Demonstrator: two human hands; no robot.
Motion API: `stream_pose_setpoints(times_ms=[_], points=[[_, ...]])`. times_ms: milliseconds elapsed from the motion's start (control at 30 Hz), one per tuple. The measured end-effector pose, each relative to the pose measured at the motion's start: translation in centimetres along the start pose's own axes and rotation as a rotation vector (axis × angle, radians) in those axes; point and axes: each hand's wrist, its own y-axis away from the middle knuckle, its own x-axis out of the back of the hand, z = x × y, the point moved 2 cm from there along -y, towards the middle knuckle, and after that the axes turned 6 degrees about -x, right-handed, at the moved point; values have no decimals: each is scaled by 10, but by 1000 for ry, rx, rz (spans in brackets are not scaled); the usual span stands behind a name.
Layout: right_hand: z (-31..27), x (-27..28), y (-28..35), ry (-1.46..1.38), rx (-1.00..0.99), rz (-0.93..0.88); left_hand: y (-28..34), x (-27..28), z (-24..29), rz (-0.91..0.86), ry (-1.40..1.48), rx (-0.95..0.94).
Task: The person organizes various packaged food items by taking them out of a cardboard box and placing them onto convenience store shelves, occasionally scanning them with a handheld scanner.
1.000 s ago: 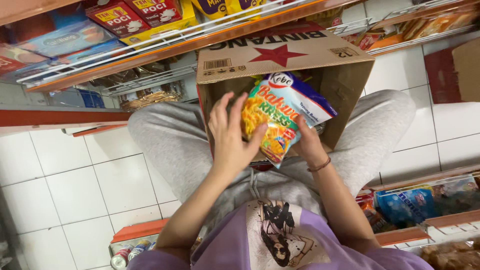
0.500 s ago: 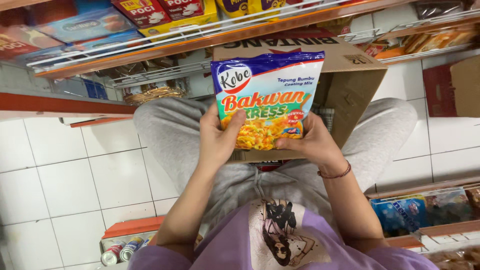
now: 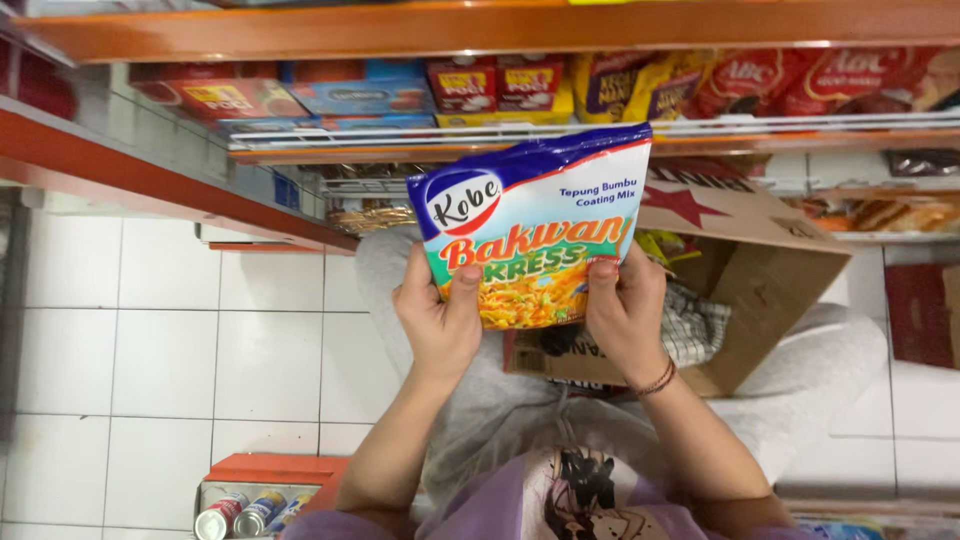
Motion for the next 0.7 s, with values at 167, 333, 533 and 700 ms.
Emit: stream_pose_setpoints(times_ms=[167,333,533,700], points=[[-5,-51,-23,-122,51,7,-30,42,12,94,223,51],[-61,-82,-59,-421,-2,-322,-83,101,40,-291,200,90],[-157,-131,-109,-311,253,-428,-156,159,72,-179,-190,-179],[-203,-153,-169,-132,552,-238,-222,168,102,36,-416,-426]])
